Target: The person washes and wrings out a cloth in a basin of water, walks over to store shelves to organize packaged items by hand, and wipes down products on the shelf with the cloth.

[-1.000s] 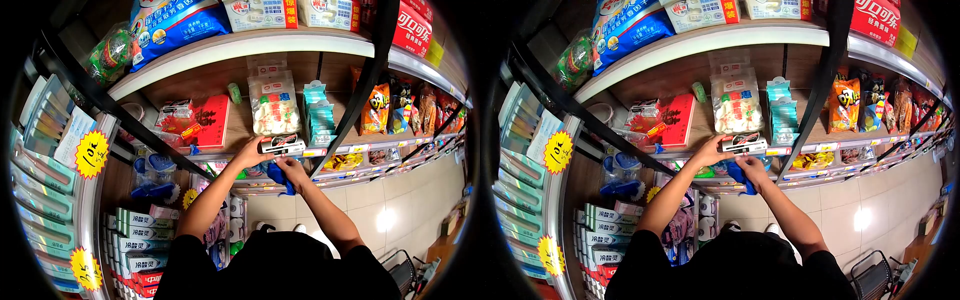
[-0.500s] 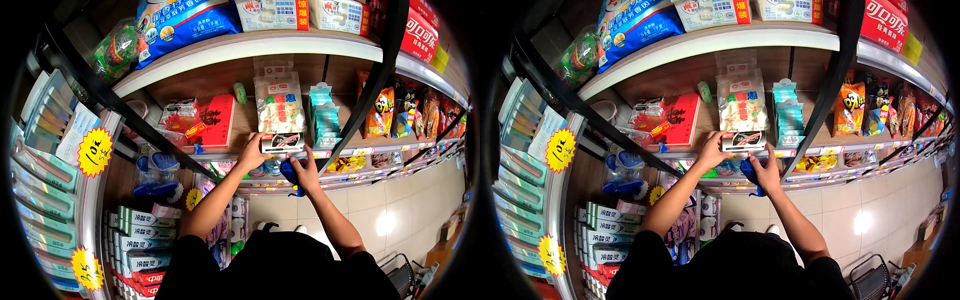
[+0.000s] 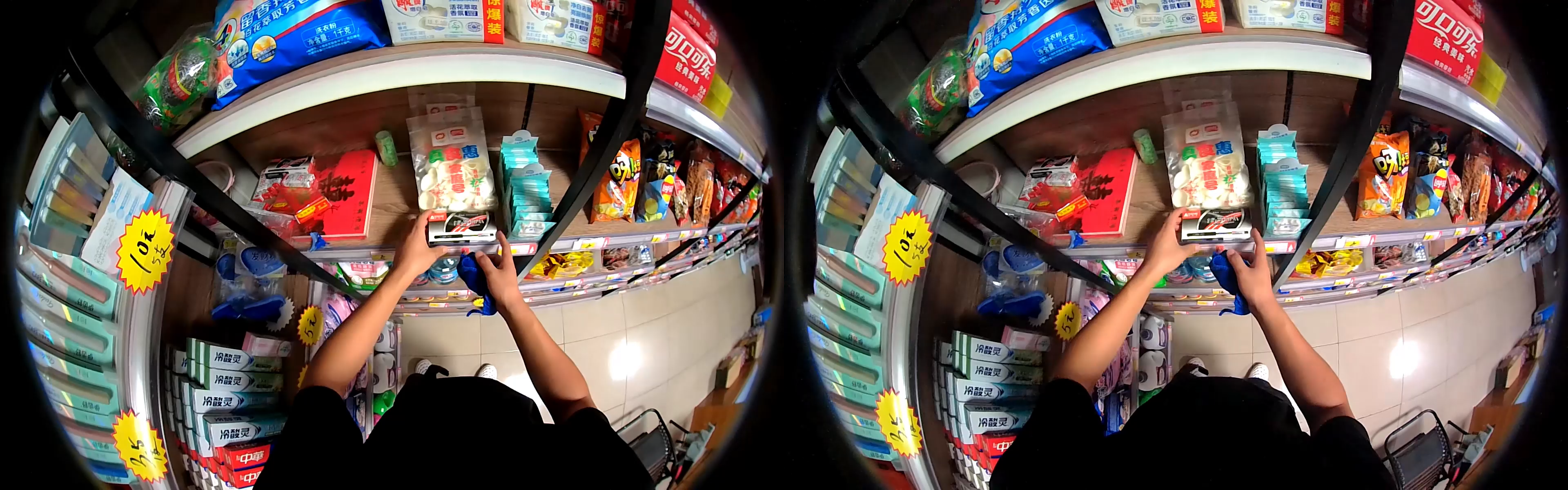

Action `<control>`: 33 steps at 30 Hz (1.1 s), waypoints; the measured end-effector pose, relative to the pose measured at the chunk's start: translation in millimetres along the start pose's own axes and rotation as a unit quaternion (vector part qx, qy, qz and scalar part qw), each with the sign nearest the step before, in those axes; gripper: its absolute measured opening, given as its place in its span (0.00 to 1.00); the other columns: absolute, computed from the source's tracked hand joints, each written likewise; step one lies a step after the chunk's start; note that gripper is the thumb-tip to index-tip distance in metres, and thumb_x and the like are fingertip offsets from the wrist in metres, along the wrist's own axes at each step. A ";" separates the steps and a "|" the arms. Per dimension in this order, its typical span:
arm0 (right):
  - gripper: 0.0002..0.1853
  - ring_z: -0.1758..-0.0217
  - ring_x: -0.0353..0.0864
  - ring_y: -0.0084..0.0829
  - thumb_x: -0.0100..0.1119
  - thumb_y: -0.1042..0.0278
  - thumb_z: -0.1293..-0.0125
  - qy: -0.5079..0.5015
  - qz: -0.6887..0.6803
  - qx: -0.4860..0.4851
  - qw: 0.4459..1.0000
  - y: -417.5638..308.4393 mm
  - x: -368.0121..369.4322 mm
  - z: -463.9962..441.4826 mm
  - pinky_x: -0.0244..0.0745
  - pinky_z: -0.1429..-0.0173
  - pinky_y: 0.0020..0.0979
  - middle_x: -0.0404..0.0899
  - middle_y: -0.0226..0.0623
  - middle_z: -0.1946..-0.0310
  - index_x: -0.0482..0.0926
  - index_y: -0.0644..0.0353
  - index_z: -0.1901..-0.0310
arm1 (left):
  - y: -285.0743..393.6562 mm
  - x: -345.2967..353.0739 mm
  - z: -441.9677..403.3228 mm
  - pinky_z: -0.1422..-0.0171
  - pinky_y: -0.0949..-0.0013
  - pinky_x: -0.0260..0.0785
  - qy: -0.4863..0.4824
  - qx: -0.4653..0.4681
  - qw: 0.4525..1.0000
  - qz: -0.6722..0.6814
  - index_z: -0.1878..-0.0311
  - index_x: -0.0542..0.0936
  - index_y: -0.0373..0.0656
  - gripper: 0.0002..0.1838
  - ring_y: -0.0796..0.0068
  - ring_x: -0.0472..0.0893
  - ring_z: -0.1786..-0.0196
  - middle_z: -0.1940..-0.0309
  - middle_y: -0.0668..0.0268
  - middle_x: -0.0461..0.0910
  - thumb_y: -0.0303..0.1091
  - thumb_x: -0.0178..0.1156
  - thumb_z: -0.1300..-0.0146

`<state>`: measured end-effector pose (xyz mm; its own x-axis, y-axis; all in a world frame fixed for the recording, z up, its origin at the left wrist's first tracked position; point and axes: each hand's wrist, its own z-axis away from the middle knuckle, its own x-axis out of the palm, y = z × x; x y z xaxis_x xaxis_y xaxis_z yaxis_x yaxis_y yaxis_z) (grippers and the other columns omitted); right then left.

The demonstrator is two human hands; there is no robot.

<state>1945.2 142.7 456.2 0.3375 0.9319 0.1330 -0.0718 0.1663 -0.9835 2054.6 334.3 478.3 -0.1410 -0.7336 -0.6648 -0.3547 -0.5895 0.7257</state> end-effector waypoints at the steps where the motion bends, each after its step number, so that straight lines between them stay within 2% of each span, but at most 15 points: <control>1: 0.45 0.47 0.83 0.32 0.66 0.64 0.28 0.001 0.000 0.000 1.000 -1.0 -0.9 0.6 0.77 0.41 0.32 0.84 0.50 0.49 0.48 0.57 0.18 | 4.2 0.1 4.8 0.37 0.58 0.76 0.003 -0.009 1.000 -0.009 0.25 0.66 0.43 0.47 0.52 0.83 0.45 0.38 0.51 0.78 0.29 0.78 0.49; 2: 0.44 0.48 0.84 0.32 0.66 0.65 0.27 0.002 -0.003 0.008 1.000 -3.0 -1.8 2.7 0.77 0.42 0.32 0.84 0.49 0.50 0.49 0.57 0.18 | 13.5 -5.7 8.9 0.28 0.52 0.67 -0.035 -0.041 0.999 0.002 0.23 0.63 0.45 0.47 0.46 0.74 0.32 0.32 0.47 0.75 0.38 0.76 0.45; 3: 0.44 0.50 0.84 0.31 0.66 0.65 0.27 0.004 -0.006 0.016 1.000 -3.5 -2.8 4.7 0.78 0.43 0.31 0.84 0.49 0.52 0.49 0.56 0.18 | 16.7 -4.2 12.8 0.28 0.52 0.67 -0.037 -0.040 0.999 0.002 0.23 0.63 0.45 0.47 0.46 0.74 0.32 0.32 0.47 0.75 0.38 0.76 0.45; 5: 0.44 0.51 0.84 0.31 0.66 0.65 0.27 0.008 -0.001 0.001 1.000 0.9 -3.5 6.1 0.78 0.44 0.31 0.85 0.48 0.53 0.50 0.56 0.18 | 21.0 2.6 20.6 0.25 0.47 0.60 0.030 -0.008 0.990 -0.136 0.22 0.63 0.46 0.47 0.47 0.72 0.31 0.34 0.49 0.77 0.43 0.75 0.43; 6: 0.44 0.52 0.84 0.31 0.67 0.64 0.28 0.010 0.006 -0.016 1.000 2.3 -3.9 5.8 0.78 0.45 0.31 0.85 0.47 0.54 0.50 0.55 0.18 | 20.9 4.9 21.5 0.25 0.46 0.55 0.043 -0.007 0.990 -0.137 0.23 0.63 0.48 0.47 0.46 0.71 0.31 0.37 0.50 0.78 0.46 0.75 0.43; 13: 0.43 0.52 0.84 0.31 0.67 0.65 0.28 0.005 0.015 0.003 1.000 5.3 -10.6 -1.3 0.78 0.45 0.30 0.84 0.48 0.53 0.51 0.54 0.19 | 19.5 17.8 24.9 0.27 0.44 0.56 0.090 0.020 0.989 -0.119 0.22 0.61 0.45 0.47 0.51 0.74 0.32 0.37 0.49 0.78 0.47 0.74 0.41; 15: 0.43 0.51 0.84 0.31 0.67 0.65 0.28 0.001 0.026 -0.011 1.000 8.2 -12.6 -2.6 0.78 0.45 0.30 0.84 0.48 0.53 0.51 0.54 0.19 | 13.5 14.0 20.9 0.27 0.43 0.56 0.073 -0.027 0.995 -0.069 0.21 0.59 0.45 0.48 0.53 0.76 0.33 0.38 0.51 0.79 0.48 0.73 0.40; 19: 0.43 0.52 0.83 0.31 0.66 0.65 0.28 0.006 0.035 -0.002 0.999 2.9 -11.1 -2.5 0.78 0.46 0.30 0.84 0.47 0.53 0.52 0.55 0.19 | -13.6 19.7 -1.6 0.33 0.52 0.69 0.061 -0.070 0.994 -0.059 0.26 0.69 0.39 0.42 0.53 0.82 0.41 0.45 0.50 0.84 0.50 0.71 0.37; 20: 0.43 0.52 0.83 0.30 0.66 0.65 0.28 0.005 0.020 -0.003 1.000 1.5 -7.9 -2.1 0.78 0.46 0.30 0.84 0.46 0.54 0.51 0.56 0.19 | 0.4 10.2 -5.1 0.41 0.60 0.76 0.025 -0.078 0.996 0.042 0.32 0.76 0.36 0.33 0.58 0.86 0.47 0.49 0.52 0.87 0.44 0.71 0.35; 21: 0.43 0.53 0.83 0.29 0.66 0.66 0.28 0.003 0.005 -0.004 1.000 -0.1 -5.5 -1.7 0.78 0.47 0.30 0.84 0.45 0.54 0.51 0.56 0.19 | 5.9 8.1 -2.5 0.41 0.60 0.76 0.027 -0.080 0.996 0.041 0.32 0.76 0.36 0.33 0.58 0.86 0.47 0.49 0.52 0.87 0.44 0.71 0.35; 24: 0.43 0.53 0.81 0.27 0.66 0.67 0.28 0.006 0.031 -0.004 1.000 -3.3 -4.9 4.9 0.77 0.47 0.28 0.83 0.42 0.56 0.50 0.57 0.19 | 22.6 5.3 8.1 0.44 0.66 0.77 0.075 -0.056 0.985 0.145 0.34 0.77 0.37 0.26 0.68 0.86 0.51 0.51 0.56 0.87 0.29 0.68 0.34; 27: 0.42 0.53 0.80 0.24 0.65 0.70 0.27 -0.022 -0.008 -0.057 0.998 0.3 0.1 15.5 0.74 0.44 0.27 0.82 0.36 0.58 0.50 0.56 0.19 | 23.8 -3.4 25.4 0.44 0.67 0.76 0.141 -0.020 0.974 0.177 0.35 0.78 0.39 0.24 0.70 0.84 0.50 0.49 0.58 0.85 0.26 0.68 0.34; 29: 0.43 0.53 0.79 0.23 0.64 0.71 0.27 -0.050 0.012 -0.023 0.998 3.3 5.8 19.9 0.74 0.42 0.28 0.81 0.34 0.59 0.48 0.56 0.18 | 20.0 -16.9 36.0 0.43 0.69 0.75 0.171 -0.026 0.963 0.208 0.36 0.79 0.41 0.23 0.73 0.83 0.49 0.49 0.60 0.84 0.22 0.66 0.34; 31: 0.47 0.55 0.78 0.23 0.66 0.70 0.28 -0.096 -0.005 -0.053 0.994 7.6 24.4 22.9 0.73 0.41 0.28 0.80 0.32 0.62 0.44 0.54 0.16 | 14.1 -39.5 41.8 0.41 0.69 0.75 0.175 -0.071 0.942 0.278 0.36 0.79 0.38 0.22 0.72 0.83 0.48 0.48 0.60 0.84 0.21 0.66 0.33; 33: 0.48 0.55 0.78 0.22 0.67 0.69 0.28 -0.150 0.018 -0.028 0.988 -12.8 47.1 23.7 0.73 0.42 0.27 0.80 0.31 0.62 0.45 0.54 0.16 | -16.9 -56.2 37.9 0.38 0.69 0.74 0.197 -0.053 0.932 0.300 0.35 0.79 0.35 0.22 0.72 0.83 0.46 0.46 0.60 0.84 0.21 0.65 0.32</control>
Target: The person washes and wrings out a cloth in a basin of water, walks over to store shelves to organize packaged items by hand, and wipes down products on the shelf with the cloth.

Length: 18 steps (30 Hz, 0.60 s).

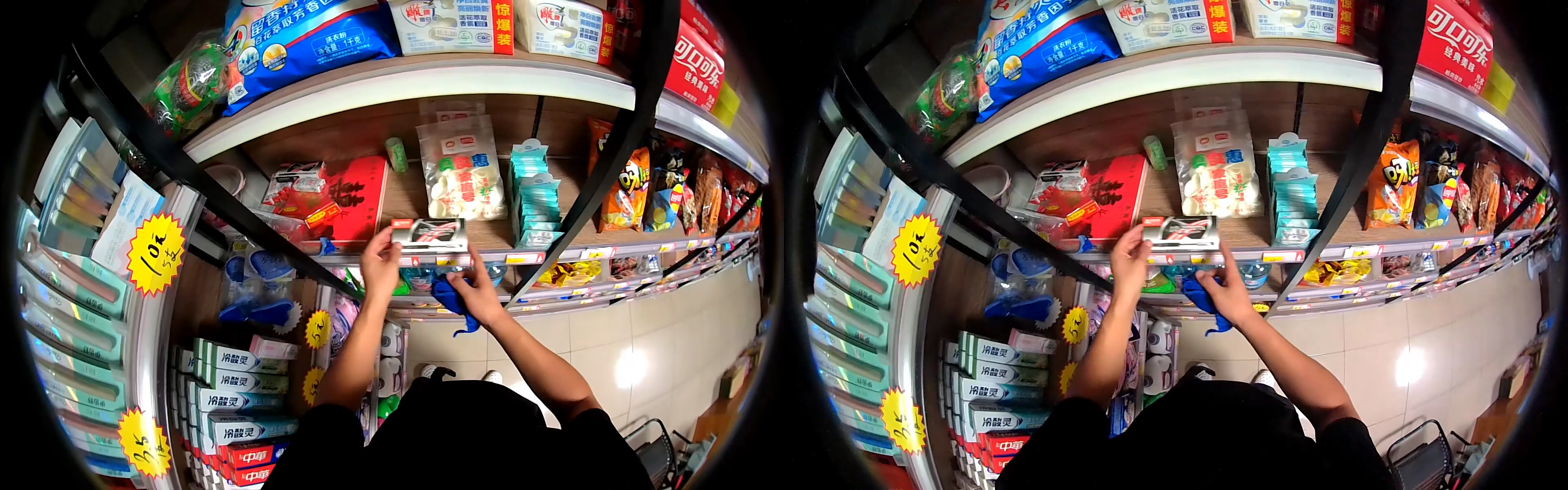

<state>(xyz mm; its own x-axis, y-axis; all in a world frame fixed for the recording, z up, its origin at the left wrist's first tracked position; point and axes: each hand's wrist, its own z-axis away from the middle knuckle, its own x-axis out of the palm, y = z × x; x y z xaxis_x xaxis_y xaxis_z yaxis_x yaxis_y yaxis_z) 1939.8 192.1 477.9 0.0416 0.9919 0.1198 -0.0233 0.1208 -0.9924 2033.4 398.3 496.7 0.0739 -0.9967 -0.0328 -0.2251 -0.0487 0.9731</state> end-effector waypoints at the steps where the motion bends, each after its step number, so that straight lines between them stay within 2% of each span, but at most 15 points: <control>1: 0.48 0.55 0.77 0.22 0.68 0.66 0.29 -0.015 -0.023 0.000 1.000 13.3 9.7 -11.5 0.72 0.43 0.26 0.80 0.31 0.63 0.46 0.53 0.16 | -5.3 -13.6 -6.8 0.44 0.73 0.76 0.031 0.007 0.999 -0.031 0.36 0.80 0.35 0.20 0.77 0.83 0.50 0.46 0.61 0.85 0.19 0.64 0.31; 4: 0.47 0.52 0.78 0.24 0.68 0.62 0.29 -0.060 -0.053 0.078 0.994 -4.6 39.7 -35.5 0.73 0.43 0.26 0.83 0.36 0.56 0.48 0.54 0.16 | -14.8 -49.7 -31.5 0.43 0.73 0.75 0.060 0.036 0.997 -0.037 0.36 0.80 0.33 0.19 0.77 0.83 0.49 0.48 0.60 0.86 0.22 0.63 0.29; 5: 0.47 0.52 0.78 0.24 0.68 0.62 0.29 -0.063 -0.054 0.078 0.994 -8.6 47.9 -45.1 0.73 0.43 0.26 0.83 0.36 0.56 0.48 0.54 0.16 | -16.2 -59.1 -38.0 0.41 0.73 0.74 0.070 0.029 0.995 -0.061 0.36 0.80 0.31 0.19 0.76 0.83 0.49 0.48 0.59 0.86 0.24 0.63 0.28; 6: 0.47 0.48 0.79 0.27 0.67 0.63 0.28 -0.069 -0.065 0.088 0.992 -10.9 55.1 -55.6 0.74 0.40 0.29 0.82 0.43 0.49 0.48 0.51 0.16 | 0.6 -57.1 -36.7 0.40 0.72 0.74 0.081 0.002 0.997 -0.011 0.36 0.80 0.30 0.19 0.76 0.83 0.48 0.48 0.59 0.87 0.24 0.64 0.29; 7: 0.46 0.43 0.81 0.31 0.66 0.63 0.27 -0.076 -0.075 0.098 0.989 -13.2 59.7 -63.5 0.75 0.37 0.31 0.81 0.50 0.41 0.47 0.49 0.16 | -9.9 -60.9 -43.4 0.41 0.72 0.74 0.089 0.017 0.995 -0.030 0.36 0.80 0.31 0.19 0.76 0.83 0.49 0.48 0.59 0.87 0.24 0.64 0.29; 8: 0.46 0.43 0.81 0.31 0.66 0.63 0.27 -0.078 -0.075 0.098 0.989 -14.3 61.7 -68.8 0.75 0.37 0.31 0.81 0.50 0.41 0.47 0.49 0.16 | -24.2 -65.2 -50.8 0.42 0.72 0.75 0.096 0.032 0.994 -0.049 0.36 0.80 0.31 0.19 0.76 0.83 0.50 0.49 0.59 0.87 0.24 0.64 0.29; 10: 0.46 0.39 0.81 0.35 0.66 0.63 0.27 -0.044 -0.111 0.128 0.985 -14.9 64.9 -75.3 0.78 0.36 0.34 0.77 0.56 0.35 0.47 0.49 0.16 | -33.4 -60.2 -56.0 0.44 0.72 0.75 0.088 0.047 0.994 -0.049 0.36 0.80 0.32 0.20 0.77 0.83 0.53 0.50 0.60 0.87 0.25 0.64 0.29; 11: 0.46 0.40 0.82 0.36 0.66 0.64 0.27 -0.038 -0.129 0.127 0.983 -20.5 63.7 -73.2 0.80 0.39 0.35 0.76 0.57 0.35 0.47 0.49 0.16 | -36.8 -55.8 -57.0 0.47 0.73 0.75 0.095 0.035 0.991 -0.093 0.35 0.80 0.34 0.20 0.78 0.83 0.55 0.52 0.62 0.87 0.25 0.65 0.29; 12: 0.46 0.40 0.82 0.36 0.66 0.64 0.27 -0.040 -0.127 0.127 0.983 -23.1 61.4 -73.6 0.80 0.39 0.35 0.76 0.57 0.35 0.47 0.49 0.16 | -18.4 -46.3 -53.3 0.36 0.70 0.74 0.083 -0.046 0.992 -0.080 0.35 0.79 0.30 0.21 0.70 0.84 0.44 0.41 0.53 0.84 0.23 0.64 0.29; 14: 0.46 0.43 0.83 0.34 0.65 0.67 0.27 -0.022 -0.136 0.131 0.982 -23.9 55.1 -73.1 0.80 0.41 0.33 0.79 0.53 0.38 0.47 0.49 0.16 | -19.8 -40.2 -56.2 0.38 0.69 0.76 0.070 -0.049 0.992 -0.096 0.35 0.79 0.30 0.21 0.70 0.85 0.47 0.43 0.54 0.85 0.23 0.64 0.30; 18: 0.45 0.43 0.83 0.33 0.64 0.67 0.27 -0.030 -0.150 0.134 0.979 -23.9 48.1 -78.4 0.80 0.42 0.33 0.79 0.54 0.38 0.47 0.49 0.16 | -17.4 -40.6 -50.8 0.40 0.69 0.76 0.053 -0.075 0.995 -0.043 0.35 0.79 0.31 0.21 0.71 0.84 0.48 0.45 0.56 0.85 0.22 0.65 0.31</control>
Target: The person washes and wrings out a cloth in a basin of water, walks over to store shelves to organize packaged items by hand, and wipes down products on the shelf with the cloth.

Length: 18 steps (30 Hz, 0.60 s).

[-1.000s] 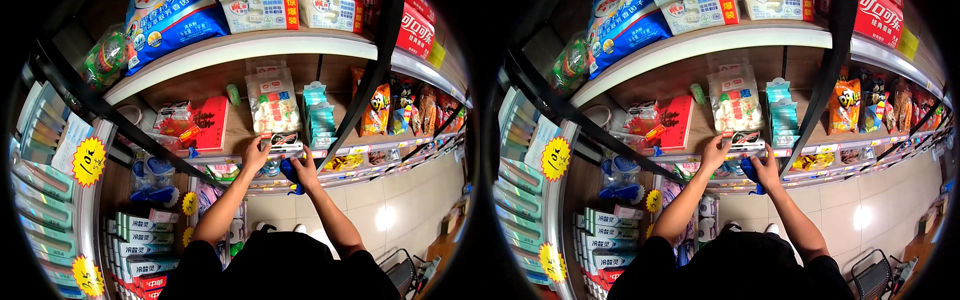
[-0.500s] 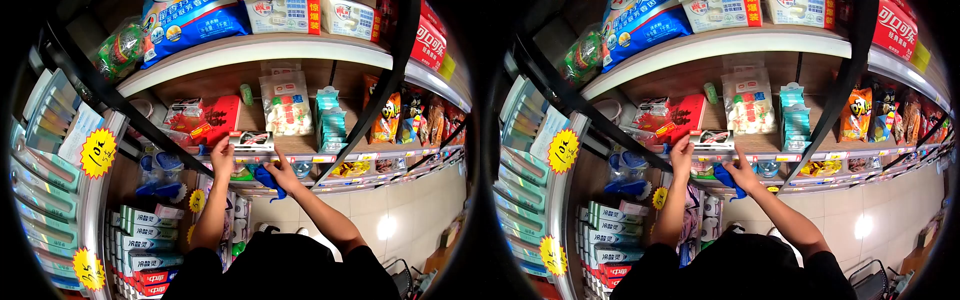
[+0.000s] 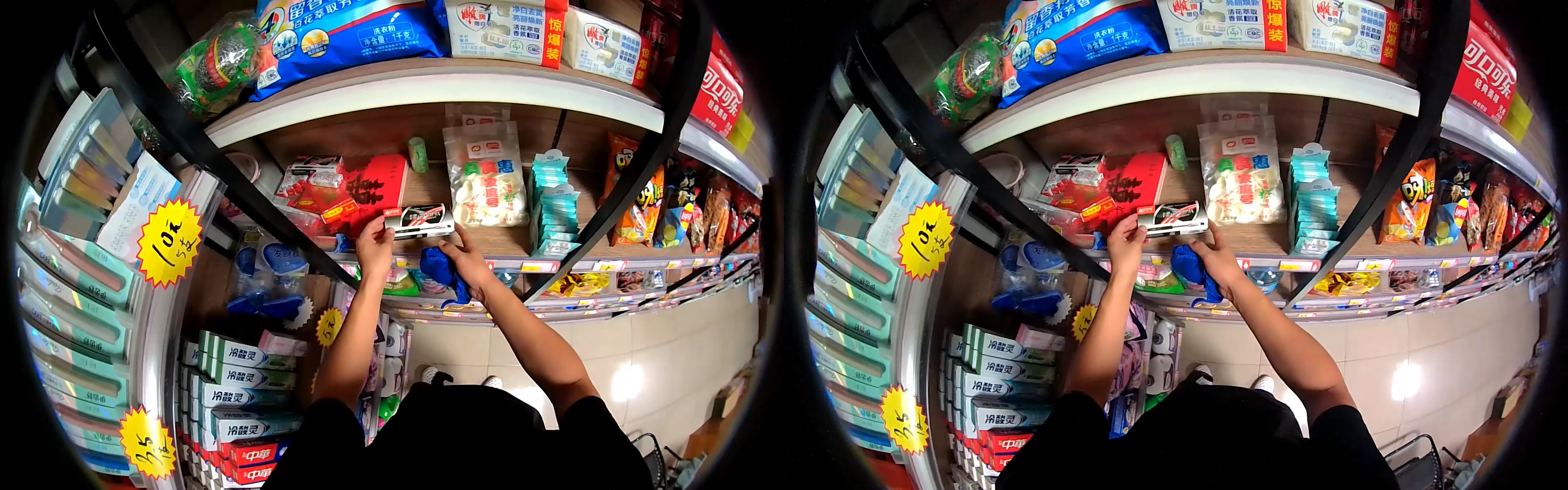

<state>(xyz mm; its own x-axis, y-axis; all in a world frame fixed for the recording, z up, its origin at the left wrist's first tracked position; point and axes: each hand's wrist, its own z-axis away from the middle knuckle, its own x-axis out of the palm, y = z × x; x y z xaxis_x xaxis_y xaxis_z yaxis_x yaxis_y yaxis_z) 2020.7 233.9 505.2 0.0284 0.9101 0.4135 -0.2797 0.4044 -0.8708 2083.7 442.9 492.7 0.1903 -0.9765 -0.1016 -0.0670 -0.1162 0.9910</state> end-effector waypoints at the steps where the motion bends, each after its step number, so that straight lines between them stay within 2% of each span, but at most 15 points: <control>1: 0.45 0.43 0.83 0.33 0.64 0.67 0.27 0.001 0.001 -0.001 1.000 -0.9 0.1 1.0 0.80 0.42 0.33 0.79 0.54 0.38 0.47 0.49 0.16 | -0.3 -1.8 7.2 0.40 0.69 0.76 0.017 0.005 1.000 0.023 0.34 0.78 0.33 0.22 0.72 0.83 0.48 0.46 0.57 0.84 0.21 0.65 0.31; 2: 0.45 0.43 0.83 0.33 0.64 0.66 0.26 0.000 0.024 0.000 1.000 -3.0 1.6 3.5 0.80 0.41 0.34 0.79 0.54 0.37 0.46 0.50 0.16 | -3.0 -4.2 12.6 0.39 0.69 0.76 0.035 0.011 0.998 0.046 0.33 0.78 0.34 0.23 0.72 0.83 0.48 0.46 0.57 0.84 0.21 0.65 0.32; 3: 0.46 0.42 0.83 0.33 0.64 0.66 0.26 -0.001 0.048 0.002 0.999 -4.7 2.9 5.2 0.80 0.41 0.34 0.78 0.54 0.37 0.46 0.50 0.16 | -5.7 -7.1 16.3 0.36 0.68 0.74 0.040 -0.005 0.993 0.107 0.28 0.72 0.36 0.29 0.70 0.82 0.44 0.42 0.56 0.82 0.18 0.63 0.32; 4: 0.46 0.42 0.83 0.33 0.64 0.66 0.26 -0.001 0.048 0.002 0.999 -5.9 4.5 5.1 0.80 0.41 0.34 0.78 0.54 0.37 0.46 0.50 0.16 | -8.8 -11.1 22.1 0.36 0.68 0.74 0.040 -0.006 0.993 0.107 0.28 0.72 0.36 0.29 0.70 0.82 0.44 0.42 0.56 0.82 0.18 0.63 0.32; 6: 0.47 0.42 0.83 0.33 0.65 0.65 0.26 -0.019 0.050 -0.035 0.998 -9.8 7.8 2.9 0.80 0.40 0.33 0.77 0.55 0.35 0.44 0.50 0.15 | -2.2 -17.8 39.5 0.38 0.69 0.74 0.028 -0.105 0.963 0.247 0.24 0.66 0.37 0.35 0.70 0.82 0.44 0.40 0.59 0.80 0.17 0.64 0.34; 7: 0.47 0.42 0.83 0.34 0.64 0.64 0.26 -0.027 0.038 -0.027 0.999 -14.3 9.6 0.1 0.80 0.41 0.33 0.77 0.55 0.34 0.43 0.51 0.15 | -12.3 -19.8 46.6 0.38 0.67 0.75 0.014 -0.129 0.951 0.280 0.22 0.64 0.42 0.39 0.69 0.81 0.42 0.40 0.59 0.80 0.16 0.64 0.35; 8: 0.47 0.42 0.83 0.34 0.64 0.64 0.26 -0.030 0.038 -0.027 0.998 -18.9 12.1 -2.0 0.80 0.41 0.33 0.77 0.55 0.34 0.43 0.51 0.15 | -8.9 -15.0 57.8 0.40 0.65 0.75 0.005 -0.140 0.938 0.318 0.23 0.66 0.46 0.38 0.68 0.81 0.43 0.41 0.60 0.80 0.15 0.64 0.36; 10: 0.48 0.43 0.84 0.34 0.65 0.63 0.27 -0.005 0.071 -0.014 0.997 -23.0 16.5 -2.9 0.80 0.40 0.33 0.77 0.55 0.35 0.43 0.52 0.15 | -15.8 1.7 68.9 0.43 0.64 0.76 0.048 -0.128 0.943 0.302 0.26 0.69 0.47 0.36 0.69 0.81 0.45 0.44 0.61 0.80 0.14 0.65 0.38; 12: 0.49 0.43 0.84 0.35 0.67 0.62 0.29 0.005 0.105 -0.021 0.994 -20.6 14.2 -0.7 0.80 0.40 0.33 0.78 0.55 0.35 0.45 0.55 0.16 | -12.9 27.1 74.8 0.48 0.69 0.75 0.104 -0.099 0.946 0.291 0.30 0.66 0.46 0.35 0.72 0.81 0.50 0.50 0.62 0.81 0.16 0.66 0.38; 14: 0.46 0.39 0.80 0.34 0.67 0.62 0.29 -0.006 0.094 0.012 0.995 -23.2 10.0 12.8 0.77 0.37 0.32 0.76 0.53 0.34 0.50 0.54 0.16 | -17.4 50.1 70.2 0.50 0.70 0.75 0.141 -0.099 0.953 0.249 0.32 0.63 0.46 0.34 0.73 0.81 0.52 0.51 0.62 0.80 0.17 0.67 0.37; 15: 0.41 0.39 0.80 0.33 0.68 0.61 0.29 0.000 0.109 0.006 0.994 -20.0 4.5 16.6 0.77 0.38 0.31 0.77 0.50 0.35 0.58 0.56 0.19 | -14.9 61.5 68.8 0.52 0.72 0.75 0.154 -0.101 0.944 0.273 0.34 0.63 0.46 0.33 0.74 0.81 0.55 0.54 0.62 0.79 0.18 0.69 0.38; 16: 0.41 0.39 0.80 0.33 0.68 0.61 0.29 -0.002 0.111 0.008 0.994 -16.4 -2.5 19.9 0.77 0.38 0.31 0.77 0.50 0.35 0.58 0.56 0.19 | -16.7 71.6 66.3 0.52 0.73 0.74 0.163 -0.083 0.941 0.285 0.34 0.63 0.44 0.34 0.75 0.80 0.57 0.57 0.64 0.78 0.19 0.71 0.38; 18: 0.34 0.41 0.81 0.31 0.67 0.62 0.28 -0.032 0.088 0.030 0.995 -12.1 -13.5 27.2 0.78 0.39 0.30 0.79 0.46 0.37 0.66 0.58 0.24 | -21.4 82.9 62.0 0.53 0.70 0.75 0.167 -0.071 0.951 0.250 0.33 0.60 0.41 0.35 0.74 0.81 0.58 0.59 0.63 0.80 0.20 0.71 0.37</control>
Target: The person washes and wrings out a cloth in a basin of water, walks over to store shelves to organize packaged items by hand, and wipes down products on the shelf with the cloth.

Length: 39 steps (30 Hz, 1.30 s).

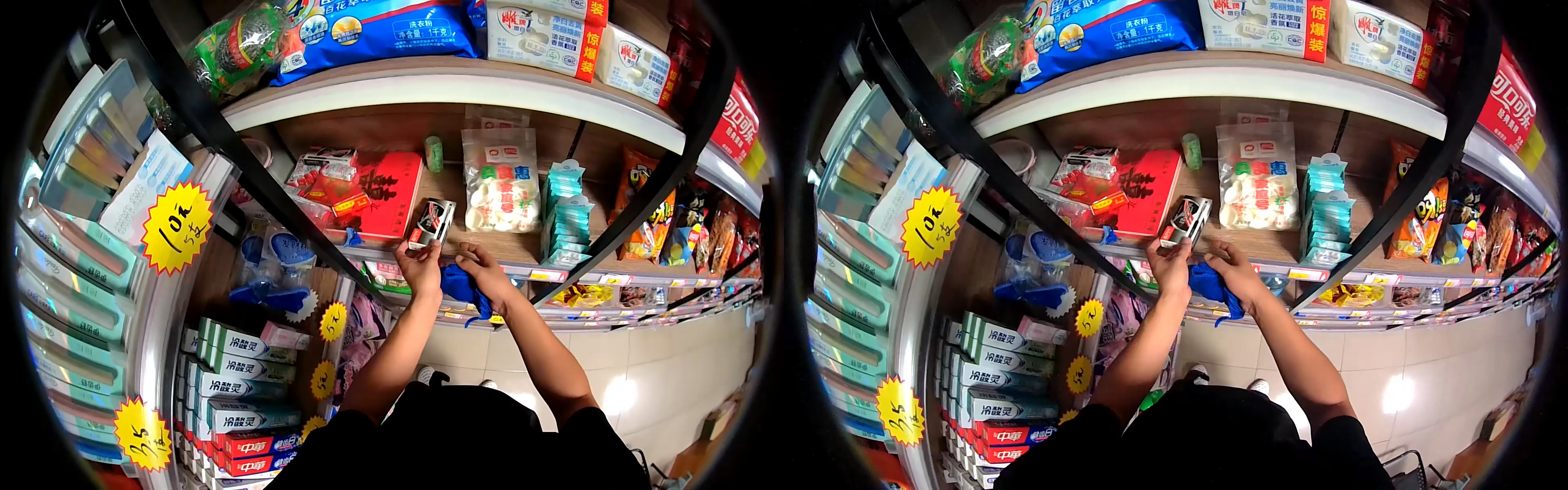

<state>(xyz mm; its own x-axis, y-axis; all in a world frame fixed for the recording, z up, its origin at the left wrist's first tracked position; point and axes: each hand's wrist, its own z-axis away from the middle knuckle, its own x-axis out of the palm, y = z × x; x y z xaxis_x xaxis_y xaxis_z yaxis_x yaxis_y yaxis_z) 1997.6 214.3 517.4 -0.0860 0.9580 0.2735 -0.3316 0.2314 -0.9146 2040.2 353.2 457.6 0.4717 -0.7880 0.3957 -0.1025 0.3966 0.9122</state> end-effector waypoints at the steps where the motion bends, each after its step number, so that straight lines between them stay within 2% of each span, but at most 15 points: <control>1: 0.29 0.43 0.81 0.28 0.66 0.63 0.27 0.005 -0.005 0.015 1.000 2.0 -3.8 3.7 0.78 0.40 0.29 0.80 0.42 0.40 0.71 0.58 0.29 | -4.1 2.0 0.2 0.54 0.71 0.75 0.007 -0.012 1.000 -0.011 0.36 0.64 0.41 0.31 0.75 0.80 0.60 0.61 0.65 0.80 0.20 0.70 0.36; 4: 0.28 0.45 0.82 0.29 0.66 0.63 0.27 -0.001 -0.015 0.026 1.000 5.8 -19.1 10.7 0.80 0.43 0.28 0.81 0.43 0.43 0.71 0.59 0.30 | -7.9 3.5 0.1 0.54 0.72 0.74 -0.011 0.038 0.996 -0.078 0.42 0.69 0.40 0.23 0.76 0.80 0.60 0.60 0.66 0.79 0.21 0.69 0.35; 5: 0.28 0.45 0.82 0.29 0.66 0.63 0.27 0.000 -0.016 0.025 1.000 6.6 -22.5 12.5 0.80 0.43 0.28 0.81 0.43 0.43 0.71 0.59 0.30 | -3.6 0.8 2.4 0.52 0.68 0.75 -0.024 0.038 0.988 -0.149 0.42 0.73 0.38 0.23 0.71 0.80 0.55 0.54 0.60 0.78 0.24 0.72 0.38; 6: 0.27 0.47 0.82 0.28 0.66 0.63 0.27 0.005 -0.027 0.019 0.999 8.1 -25.3 15.0 0.80 0.45 0.28 0.81 0.42 0.44 0.71 0.59 0.30 | 0.6 -1.2 3.2 0.52 0.68 0.75 -0.024 0.038 0.988 -0.150 0.42 0.73 0.38 0.23 0.71 0.80 0.55 0.54 0.60 0.78 0.24 0.72 0.38; 7: 0.26 0.48 0.83 0.28 0.66 0.63 0.27 0.012 -0.037 0.013 0.999 11.0 -28.3 18.8 0.80 0.46 0.28 0.81 0.41 0.45 0.71 0.58 0.31 | 4.2 -4.6 6.0 0.44 0.60 0.74 -0.019 0.112 0.953 -0.282 0.36 0.69 0.33 0.33 0.60 0.77 0.45 0.48 0.53 0.76 0.26 0.74 0.41; 9: 0.26 0.49 0.83 0.27 0.66 0.63 0.27 0.014 -0.057 0.017 0.998 21.0 -35.6 22.5 0.80 0.47 0.28 0.81 0.41 0.46 0.71 0.58 0.31 | 10.9 -7.8 8.4 0.28 0.46 0.63 -0.003 0.212 0.886 -0.413 0.30 0.69 0.32 0.43 0.43 0.66 0.30 0.37 0.46 0.72 0.34 0.78 0.47; 10: 0.26 0.49 0.83 0.27 0.66 0.63 0.27 0.014 -0.075 0.018 0.997 23.8 -38.7 23.5 0.81 0.47 0.28 0.82 0.41 0.46 0.72 0.58 0.31 | 13.6 -5.5 9.3 0.28 0.46 0.63 -0.004 0.213 0.886 -0.412 0.30 0.69 0.32 0.43 0.43 0.66 0.30 0.37 0.46 0.72 0.34 0.78 0.47; 12: 0.26 0.50 0.83 0.26 0.66 0.64 0.27 0.017 -0.069 0.035 0.997 26.0 -41.0 30.7 0.81 0.48 0.28 0.82 0.40 0.47 0.72 0.58 0.31 | 24.7 0.8 15.6 0.27 0.46 0.59 -0.076 0.305 0.815 -0.486 0.28 0.69 0.39 0.43 0.46 0.68 0.31 0.36 0.50 0.73 0.40 0.77 0.46; 13: 0.26 0.50 0.83 0.26 0.65 0.64 0.27 0.018 -0.062 0.051 0.997 27.6 -41.8 34.0 0.81 0.48 0.28 0.82 0.40 0.48 0.72 0.58 0.31 | 22.9 3.9 15.5 0.27 0.46 0.57 -0.075 0.322 0.792 -0.513 0.27 0.71 0.47 0.42 0.48 0.69 0.31 0.35 0.51 0.73 0.47 0.75 0.44; 16: 0.26 0.50 0.83 0.26 0.65 0.64 0.27 0.021 -0.051 0.060 0.997 44.2 -51.2 38.2 0.81 0.49 0.28 0.81 0.38 0.49 0.72 0.58 0.31 | 4.5 -0.1 0.5 0.28 0.45 0.56 -0.100 0.329 0.752 -0.562 0.27 0.71 0.50 0.42 0.48 0.71 0.32 0.35 0.52 0.74 0.51 0.73 0.43; 21: 0.22 0.52 0.83 0.25 0.65 0.65 0.27 0.022 -0.084 0.068 0.994 65.3 -62.1 43.4 0.80 0.50 0.27 0.82 0.36 0.51 0.74 0.56 0.35 | 5.7 1.4 -1.5 0.34 0.47 0.58 -0.094 0.342 0.757 -0.549 0.31 0.74 0.50 0.37 0.50 0.75 0.39 0.43 0.55 0.79 0.49 0.73 0.44; 24: 0.21 0.54 0.83 0.25 0.65 0.65 0.27 0.026 -0.097 0.081 0.992 66.4 -62.9 47.4 0.80 0.51 0.27 0.82 0.35 0.52 0.74 0.55 0.35 | 6.8 3.8 3.6 0.34 0.46 0.58 -0.099 0.334 0.757 -0.552 0.31 0.74 0.49 0.37 0.49 0.75 0.38 0.43 0.55 0.79 0.48 0.73 0.44; 25: 0.21 0.54 0.83 0.25 0.65 0.65 0.27 0.027 -0.097 0.081 0.992 67.3 -63.5 47.2 0.80 0.51 0.27 0.82 0.35 0.52 0.74 0.55 0.35 | 7.8 4.5 5.9 0.29 0.46 0.55 -0.124 0.287 0.771 -0.556 0.29 0.71 0.47 0.39 0.49 0.73 0.33 0.35 0.54 0.76 0.49 0.71 0.42; 32: 0.21 0.56 0.82 0.24 0.65 0.64 0.26 0.039 -0.099 0.091 0.990 70.6 -60.6 50.9 0.80 0.54 0.26 0.81 0.35 0.52 0.74 0.55 0.35 | 6.0 11.7 11.4 0.29 0.47 0.55 -0.130 0.299 0.765 -0.555 0.27 0.69 0.48 0.40 0.51 0.72 0.32 0.34 0.55 0.76 0.47 0.71 0.42; 39: 0.21 0.57 0.81 0.23 0.66 0.63 0.26 0.054 -0.096 0.096 0.989 73.6 -62.5 54.5 0.79 0.54 0.26 0.81 0.34 0.52 0.74 0.56 0.36 | 2.5 9.3 13.3 0.33 0.48 0.58 -0.104 0.340 0.755 -0.552 0.29 0.71 0.46 0.42 0.53 0.74 0.35 0.38 0.57 0.77 0.51 0.75 0.44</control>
<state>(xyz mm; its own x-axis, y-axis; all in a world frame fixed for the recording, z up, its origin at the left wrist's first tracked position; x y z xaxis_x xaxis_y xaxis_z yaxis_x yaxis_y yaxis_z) 1927.4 162.2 449.2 0.0938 0.9141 0.3945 -0.5048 0.3852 -0.7725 2032.7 340.5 465.0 0.4578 -0.5473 -0.7006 -0.2063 -0.8319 0.5151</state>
